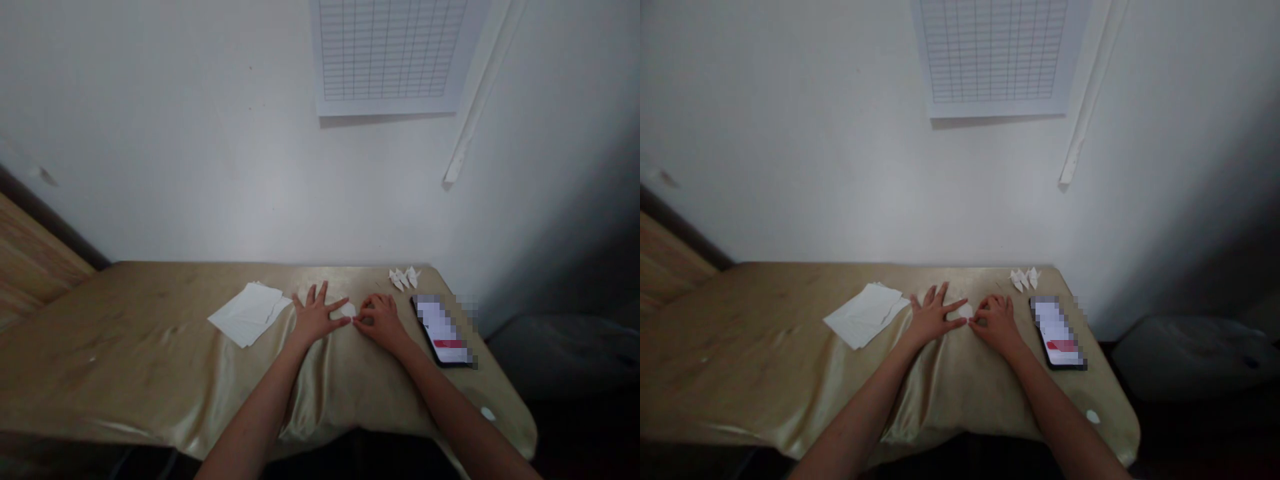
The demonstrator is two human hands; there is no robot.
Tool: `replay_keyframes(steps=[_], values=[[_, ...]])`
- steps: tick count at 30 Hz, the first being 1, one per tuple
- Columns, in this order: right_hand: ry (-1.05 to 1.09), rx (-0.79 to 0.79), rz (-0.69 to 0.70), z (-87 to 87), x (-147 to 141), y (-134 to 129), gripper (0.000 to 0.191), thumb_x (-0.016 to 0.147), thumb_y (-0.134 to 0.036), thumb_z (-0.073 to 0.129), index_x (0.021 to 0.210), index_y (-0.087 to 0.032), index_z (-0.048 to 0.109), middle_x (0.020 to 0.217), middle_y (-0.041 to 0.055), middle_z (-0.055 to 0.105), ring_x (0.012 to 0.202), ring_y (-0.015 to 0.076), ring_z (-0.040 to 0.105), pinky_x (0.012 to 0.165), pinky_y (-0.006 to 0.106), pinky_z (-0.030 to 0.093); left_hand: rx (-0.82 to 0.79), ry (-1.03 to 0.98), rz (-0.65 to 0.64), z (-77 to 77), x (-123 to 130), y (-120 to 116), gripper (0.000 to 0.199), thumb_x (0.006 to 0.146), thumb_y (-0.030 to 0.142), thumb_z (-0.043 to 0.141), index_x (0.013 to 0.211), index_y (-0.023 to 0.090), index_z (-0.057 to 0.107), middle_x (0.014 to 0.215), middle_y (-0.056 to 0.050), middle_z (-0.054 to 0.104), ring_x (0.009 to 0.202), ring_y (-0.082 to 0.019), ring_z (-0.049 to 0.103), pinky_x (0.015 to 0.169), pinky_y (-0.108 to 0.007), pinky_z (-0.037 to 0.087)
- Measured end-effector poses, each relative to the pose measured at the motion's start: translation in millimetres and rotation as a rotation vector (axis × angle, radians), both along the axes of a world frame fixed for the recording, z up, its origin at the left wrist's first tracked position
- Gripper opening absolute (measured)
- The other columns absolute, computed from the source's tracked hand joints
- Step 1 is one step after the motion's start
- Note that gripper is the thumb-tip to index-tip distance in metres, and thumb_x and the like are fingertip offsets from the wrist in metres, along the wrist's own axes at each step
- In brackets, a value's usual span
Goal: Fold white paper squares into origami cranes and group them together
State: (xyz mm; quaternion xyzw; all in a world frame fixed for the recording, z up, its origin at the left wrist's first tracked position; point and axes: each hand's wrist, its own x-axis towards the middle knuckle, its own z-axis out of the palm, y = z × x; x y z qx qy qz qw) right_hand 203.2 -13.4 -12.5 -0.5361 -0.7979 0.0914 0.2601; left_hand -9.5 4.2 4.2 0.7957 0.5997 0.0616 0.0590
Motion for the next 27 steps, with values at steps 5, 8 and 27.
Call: replay_keyframes(steps=[5, 8, 27], values=[[-0.003, -0.012, -0.010, 1.1, -0.7, -0.9, 0.012, 0.086, -0.040, 0.072, 0.080, -0.031, 0.077, 0.109, 0.0041, 0.064, 0.121, 0.0280, 0.048, 0.112, 0.056, 0.023, -0.035, 0.000, 0.046, 3.7, -0.6, 3.8, 0.067, 0.078, 0.086, 0.049, 0.140, 0.062, 0.043, 0.171, 0.004, 0.013, 0.155, -0.045, 0.008, 0.109, -0.084, -0.003], [0.005, -0.019, -0.015, 0.7, -1.1, -1.2, 0.012, 0.086, -0.040, 0.072, 0.080, -0.031, 0.076, 0.108, 0.0036, 0.064, 0.120, 0.0276, 0.048, 0.115, 0.058, 0.019, -0.028, -0.001, 0.056, 3.7, -0.9, 5.3, 0.067, 0.078, 0.086, 0.048, 0.140, 0.062, 0.044, 0.171, 0.003, 0.012, 0.155, -0.044, 0.009, 0.108, -0.084, -0.002], [-0.004, -0.048, -0.014, -2.0, 1.2, 1.1, 0.011, 0.087, -0.042, 0.072, 0.085, -0.033, 0.078, 0.111, 0.0032, 0.062, 0.121, 0.0266, 0.047, 0.113, 0.055, 0.022, 0.099, 0.035, 0.079, -4.5, 4.0, -2.0, 0.094, 0.083, 0.078, 0.053, 0.160, 0.040, 0.016, 0.170, -0.013, 0.014, 0.154, -0.043, 0.014, 0.112, -0.081, 0.005]])
